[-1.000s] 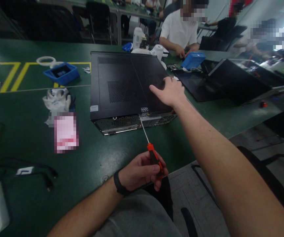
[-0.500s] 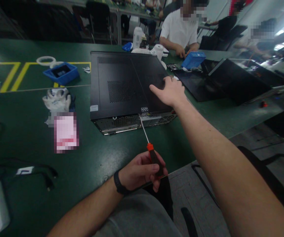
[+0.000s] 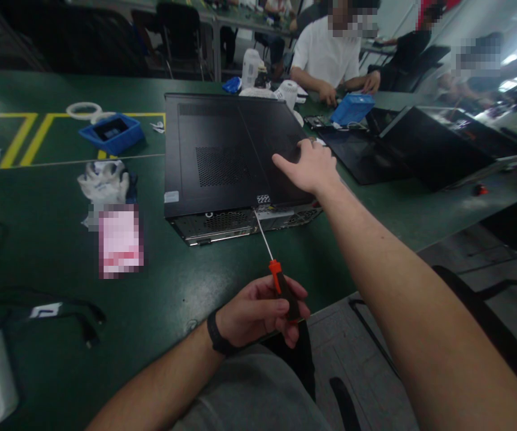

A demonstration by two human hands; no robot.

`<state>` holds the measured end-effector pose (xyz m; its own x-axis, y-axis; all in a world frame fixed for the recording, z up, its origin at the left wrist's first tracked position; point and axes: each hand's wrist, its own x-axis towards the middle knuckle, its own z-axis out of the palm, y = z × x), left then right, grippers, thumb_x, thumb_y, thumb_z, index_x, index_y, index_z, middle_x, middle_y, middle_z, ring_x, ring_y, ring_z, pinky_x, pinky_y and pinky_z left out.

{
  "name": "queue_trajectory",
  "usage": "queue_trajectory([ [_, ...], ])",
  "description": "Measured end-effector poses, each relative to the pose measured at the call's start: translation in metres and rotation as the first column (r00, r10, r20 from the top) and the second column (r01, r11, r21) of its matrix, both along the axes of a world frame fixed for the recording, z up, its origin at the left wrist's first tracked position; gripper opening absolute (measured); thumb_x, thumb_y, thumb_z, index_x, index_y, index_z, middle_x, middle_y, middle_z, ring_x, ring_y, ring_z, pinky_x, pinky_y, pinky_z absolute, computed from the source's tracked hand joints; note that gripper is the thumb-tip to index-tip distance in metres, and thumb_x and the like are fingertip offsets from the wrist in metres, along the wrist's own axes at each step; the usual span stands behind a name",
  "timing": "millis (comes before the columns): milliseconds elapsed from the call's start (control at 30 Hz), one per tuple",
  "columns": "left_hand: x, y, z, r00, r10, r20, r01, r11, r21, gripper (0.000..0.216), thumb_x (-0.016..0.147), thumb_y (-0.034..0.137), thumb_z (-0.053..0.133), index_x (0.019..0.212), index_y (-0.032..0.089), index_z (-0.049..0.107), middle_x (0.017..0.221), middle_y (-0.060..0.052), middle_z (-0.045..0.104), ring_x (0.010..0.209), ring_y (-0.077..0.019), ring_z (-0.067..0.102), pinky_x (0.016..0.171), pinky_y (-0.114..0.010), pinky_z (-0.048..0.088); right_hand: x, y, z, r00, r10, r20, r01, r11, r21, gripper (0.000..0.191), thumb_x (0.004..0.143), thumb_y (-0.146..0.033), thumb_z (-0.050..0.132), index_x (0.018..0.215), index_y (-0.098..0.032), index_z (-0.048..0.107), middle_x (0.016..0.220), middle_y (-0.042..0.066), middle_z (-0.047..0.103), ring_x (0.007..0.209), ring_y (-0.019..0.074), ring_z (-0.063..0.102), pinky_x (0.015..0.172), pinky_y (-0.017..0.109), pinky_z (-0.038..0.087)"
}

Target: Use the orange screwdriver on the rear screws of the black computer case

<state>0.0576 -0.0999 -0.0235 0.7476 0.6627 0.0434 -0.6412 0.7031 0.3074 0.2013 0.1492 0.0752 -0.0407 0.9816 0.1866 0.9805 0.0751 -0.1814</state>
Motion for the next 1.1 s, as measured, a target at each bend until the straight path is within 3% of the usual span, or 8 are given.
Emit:
queue_trajectory([
  [233,0.003,0.001,-0.007,0.999,0.05,0.015,-0.051,0.996,0.076,0.028,0.087,0.033,0.083,0.098,0.017,0.063,0.089,-0.002,0.078,0.055,-0.0121,0.074,0.048,-0.019,0.06,0.0,0.001,0.0,1.0,-0.002,0.005,0.002,1.0,0.0,0.1,0.083,-0.09,0.041,0.144,-0.012,0.051,0.149,0.027,0.053,0.139,0.0505,0.047,0.113,0.068,0.036],
  [400,0.003,0.001,-0.006,0.999,0.036,0.0,-0.036,0.996,0.076,0.031,0.089,0.036,0.082,0.101,0.018,0.059,0.091,-0.004,0.079,0.057,-0.0124,0.074,0.052,-0.02,0.06,0.0,0.0,0.0,1.0,0.007,0.015,-0.007,1.0,-0.01,0.1,0.084,-0.09,0.038,0.146,-0.012,0.05,0.15,0.027,0.052,0.14,0.0514,0.046,0.112,0.069,0.036],
  [667,-0.002,0.001,0.003,1.0,-0.01,-0.008,0.01,1.0,-0.021,0.034,0.078,0.025,0.085,0.107,0.013,0.07,0.094,-0.009,0.079,0.064,-0.017,0.077,0.059,-0.025,0.063,0.0,0.0,0.0,1.0,0.003,0.013,-0.003,1.0,0.009,0.1,0.083,-0.091,0.039,0.145,-0.014,0.052,0.151,0.026,0.053,0.138,0.0505,0.048,0.111,0.069,0.038],
  [867,0.001,0.001,-0.002,1.0,0.007,-0.006,-0.007,0.999,0.035,0.026,0.087,0.029,0.082,0.104,0.016,0.067,0.094,-0.005,0.077,0.061,-0.0139,0.075,0.054,-0.022,0.06,-0.001,0.0,0.001,1.0,-0.005,0.008,0.005,1.0,-0.002,0.099,0.084,-0.089,0.042,0.145,-0.012,0.051,0.15,0.027,0.052,0.139,0.0505,0.047,0.113,0.067,0.037],
  [1100,0.003,0.0,-0.004,0.999,0.015,0.03,-0.017,0.998,0.06,0.027,0.091,0.032,0.08,0.103,0.017,0.06,0.094,-0.004,0.079,0.067,-0.0146,0.078,0.058,-0.021,0.063,0.002,0.003,-0.003,1.0,0.009,0.006,-0.009,1.0,0.003,0.101,0.083,-0.092,0.038,0.146,-0.013,0.05,0.151,0.026,0.051,0.14,0.051,0.045,0.113,0.069,0.036],
])
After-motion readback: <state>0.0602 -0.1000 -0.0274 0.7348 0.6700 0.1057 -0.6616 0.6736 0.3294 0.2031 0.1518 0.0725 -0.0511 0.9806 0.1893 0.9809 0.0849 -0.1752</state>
